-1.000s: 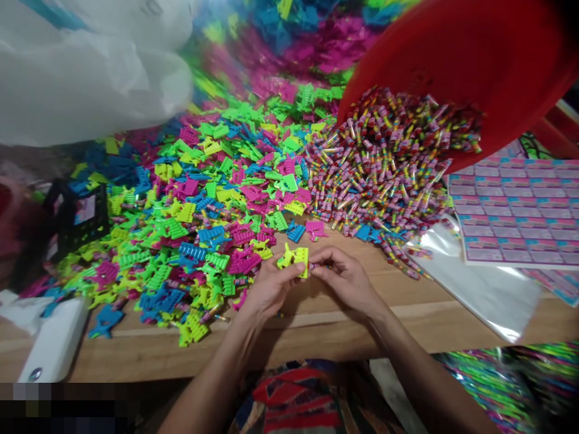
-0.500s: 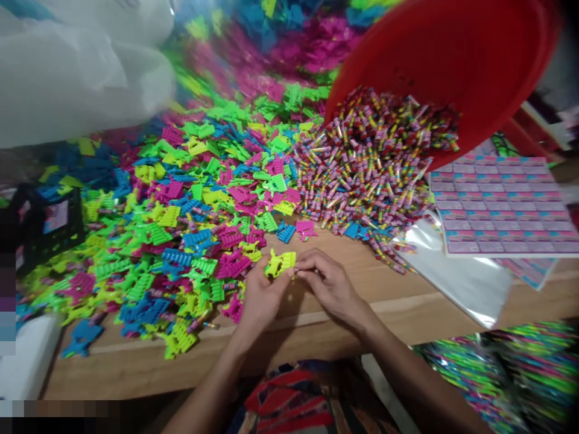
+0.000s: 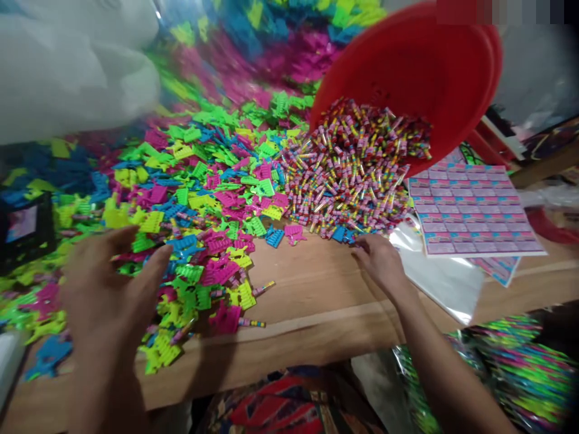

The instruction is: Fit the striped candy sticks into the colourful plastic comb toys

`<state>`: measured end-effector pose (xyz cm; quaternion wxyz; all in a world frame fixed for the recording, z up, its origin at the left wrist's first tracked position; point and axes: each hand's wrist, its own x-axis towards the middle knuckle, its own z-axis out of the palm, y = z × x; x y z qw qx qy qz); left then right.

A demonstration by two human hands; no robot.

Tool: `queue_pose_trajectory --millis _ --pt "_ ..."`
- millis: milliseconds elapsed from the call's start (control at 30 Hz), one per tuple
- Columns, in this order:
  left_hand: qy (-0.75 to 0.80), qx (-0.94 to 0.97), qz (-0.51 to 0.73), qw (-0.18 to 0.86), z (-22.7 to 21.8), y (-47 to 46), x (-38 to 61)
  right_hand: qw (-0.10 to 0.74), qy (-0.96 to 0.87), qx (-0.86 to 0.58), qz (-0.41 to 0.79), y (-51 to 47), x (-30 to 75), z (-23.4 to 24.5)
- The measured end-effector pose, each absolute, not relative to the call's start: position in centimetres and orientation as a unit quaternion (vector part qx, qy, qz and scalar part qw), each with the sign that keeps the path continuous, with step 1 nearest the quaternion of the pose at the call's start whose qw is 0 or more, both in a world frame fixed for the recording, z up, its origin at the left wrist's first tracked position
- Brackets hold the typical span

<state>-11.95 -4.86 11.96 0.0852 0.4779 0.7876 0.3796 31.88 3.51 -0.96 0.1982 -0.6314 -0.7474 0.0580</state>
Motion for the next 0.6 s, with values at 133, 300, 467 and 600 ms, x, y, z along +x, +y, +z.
queue_pose_trajectory --millis 133,300,467,600 --pt "0.741 0.546 0.372 0.118 9.8 -2.3 -8.2 0.195 -0.745 -0.635 0.058 3.4 31.0 -2.1" --pt "0.652 0.696 0.231 0.193 5.6 1.5 -3.2 0.187 -0.754 -0.628 0.051 3.1 30.6 -2.4" --pt "0.677 0.694 0.154 0.194 2.2 5.0 -0.3 0.178 -0.759 -0.625 0.049 2.8 30.9 -2.7" --pt "0.687 0.678 0.167 0.203 1.0 5.8 -0.2 0.216 -0.749 -0.619 0.101 2.0 30.6 -2.5"
